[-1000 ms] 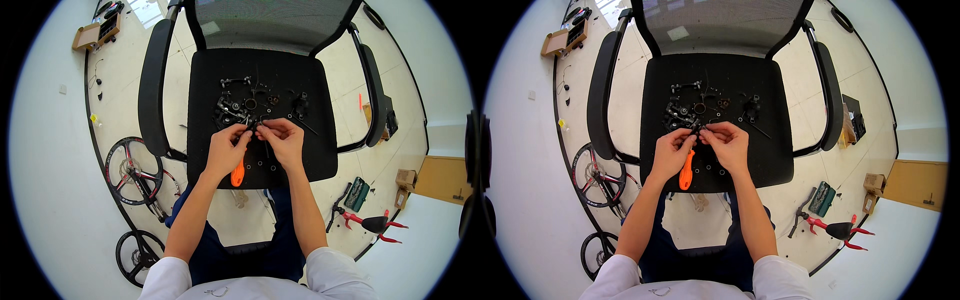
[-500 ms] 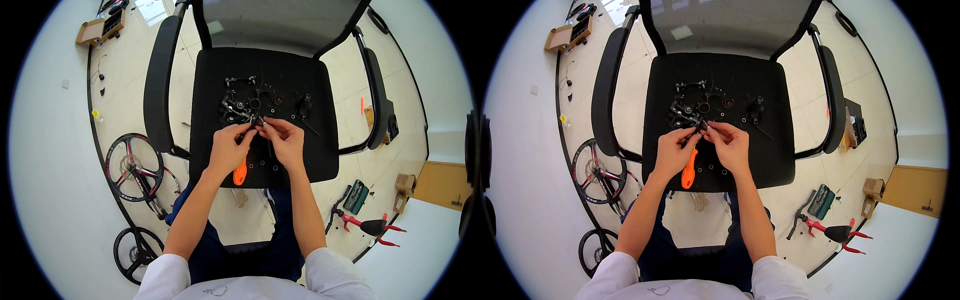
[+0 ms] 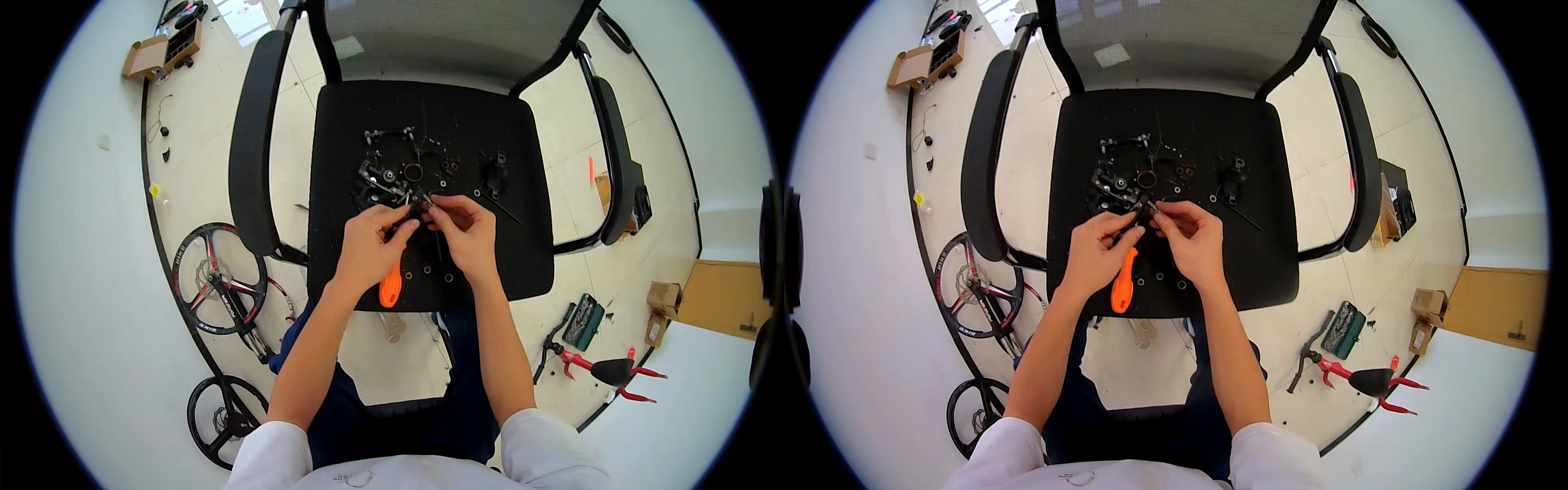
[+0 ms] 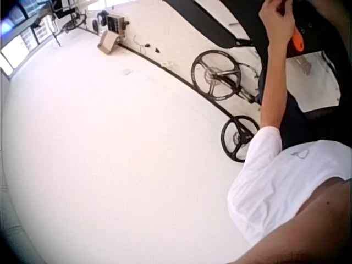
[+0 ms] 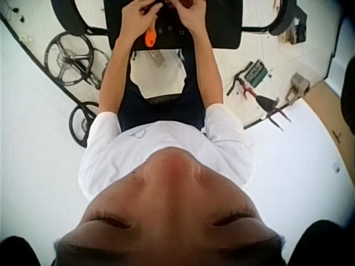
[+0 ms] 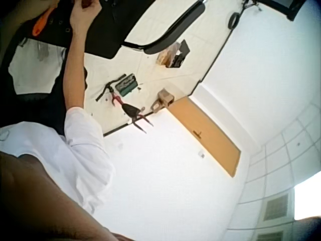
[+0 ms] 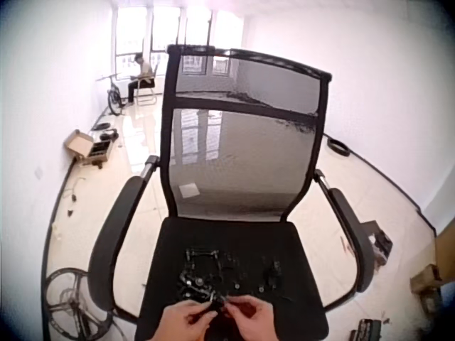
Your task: The person assembles small mechanical parts on a black office chair using an orange-handled screwdriver. They repeatedly pick up components, align them, and tighten screws while other parts remain scattered on the chair seat.
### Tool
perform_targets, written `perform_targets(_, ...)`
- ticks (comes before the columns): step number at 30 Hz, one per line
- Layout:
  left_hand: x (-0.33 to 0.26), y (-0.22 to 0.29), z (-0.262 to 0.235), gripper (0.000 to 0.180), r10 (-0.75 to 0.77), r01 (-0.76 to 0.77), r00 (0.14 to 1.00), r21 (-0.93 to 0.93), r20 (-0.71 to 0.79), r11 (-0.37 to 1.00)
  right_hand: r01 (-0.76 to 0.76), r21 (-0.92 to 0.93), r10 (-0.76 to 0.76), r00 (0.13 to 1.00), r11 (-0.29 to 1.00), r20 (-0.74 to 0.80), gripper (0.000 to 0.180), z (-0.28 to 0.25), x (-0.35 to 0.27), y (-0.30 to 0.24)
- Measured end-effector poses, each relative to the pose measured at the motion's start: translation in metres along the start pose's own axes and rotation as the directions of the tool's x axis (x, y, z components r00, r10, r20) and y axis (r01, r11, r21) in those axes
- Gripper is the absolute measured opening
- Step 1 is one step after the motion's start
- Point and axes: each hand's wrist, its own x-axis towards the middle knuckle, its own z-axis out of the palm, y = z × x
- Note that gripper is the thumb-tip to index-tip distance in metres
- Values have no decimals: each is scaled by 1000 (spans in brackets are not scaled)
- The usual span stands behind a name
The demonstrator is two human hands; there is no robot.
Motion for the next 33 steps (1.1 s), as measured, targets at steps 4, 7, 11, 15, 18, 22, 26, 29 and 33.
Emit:
perform_targets(4, 4, -8, 5, 24, -108, 108, 994, -296, 14, 949, 73, -127, -80, 995, 989, -52, 13, -5, 4, -1)
perform_targets(7, 4, -11, 3, 24, -32, 22, 999, -223, -43, 975, 141, -323, -188, 975, 936, -121, 12, -10, 5, 2)
perform_targets(11, 11, -8, 0, 26, -229, 218, 973, -389, 19, 895, 201, -615, -320, 943, 763, -90, 16, -21, 7, 9)
perform_targets(15, 13, -5, -3, 27, -203, 205, 978, -464, 57, 861, 238, -740, -329, 944, 629, 24, 20, -18, 5, 2)
perform_targets(18, 10, -9, -2, 27, -212, 226, 974, -474, 84, 851, 268, -834, -341, 934, 483, 103, 19, -16, 0, 11)
perform_targets(22, 10, 0, -3, 24, -219, 232, 973, -402, 77, 886, 211, -778, -219, 971, 591, 97, 23, -15, 5, 16)
perform_targets(26, 4, 0, 1, 20, -171, 181, 983, -211, 64, 961, 191, -771, -205, 975, 607, 80, 22, -11, 4, 4)
perform_targets(29, 2, 1, 5, 17, -157, 161, 986, -87, 49, 983, 166, -769, -203, 978, 618, 49, 18, -7, 5, -1)
perform_targets(33, 0, 5, 8, 20, -59, 58, 998, 14, 34, 998, 169, -791, -231, 972, 588, 36, 18, -14, 5, 11)
